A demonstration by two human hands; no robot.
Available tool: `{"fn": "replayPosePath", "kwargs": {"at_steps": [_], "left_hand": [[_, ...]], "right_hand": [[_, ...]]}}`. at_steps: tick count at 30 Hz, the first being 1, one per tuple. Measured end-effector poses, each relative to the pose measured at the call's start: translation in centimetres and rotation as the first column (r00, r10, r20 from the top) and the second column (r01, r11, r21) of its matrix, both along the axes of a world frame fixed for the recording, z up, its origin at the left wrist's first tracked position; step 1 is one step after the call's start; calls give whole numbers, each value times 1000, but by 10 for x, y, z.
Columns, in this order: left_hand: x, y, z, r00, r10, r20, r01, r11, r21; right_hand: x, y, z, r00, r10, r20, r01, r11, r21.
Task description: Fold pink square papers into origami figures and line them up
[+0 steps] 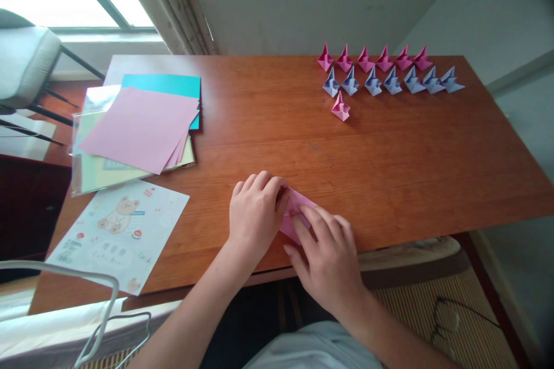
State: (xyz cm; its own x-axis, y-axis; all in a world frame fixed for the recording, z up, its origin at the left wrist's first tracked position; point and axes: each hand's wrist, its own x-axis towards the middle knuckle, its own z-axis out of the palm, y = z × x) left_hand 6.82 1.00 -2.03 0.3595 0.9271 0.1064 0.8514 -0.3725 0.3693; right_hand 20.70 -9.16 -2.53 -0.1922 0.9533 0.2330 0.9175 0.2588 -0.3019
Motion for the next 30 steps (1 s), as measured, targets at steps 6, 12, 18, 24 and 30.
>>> {"fn": "replayPosePath", "kwargs": {"at_steps": [6,12,18,24,30], "left_hand": [[0,0,-1,1000,-2,14,2,1000,13],[0,1,-2,1000,7,16,-7,1000,25],[0,0,-1,1000,5,16,-5,1000,19],[0,-1,-1,1000,4,11,-4,1000,23],[1,2,-3,1000,2,0,-2,1000,24]], "right_hand": [[0,0,1,998,1,-55,-2,1000,-12],[24,41,6,953,-112,-281,100,993,-56],[29,67,3,957,-188,-221,156,976,-155],[23,64,3,958,-209,-195,182,972,-148],[23,63,0,962,-214,-171,192,972,-135]]}}
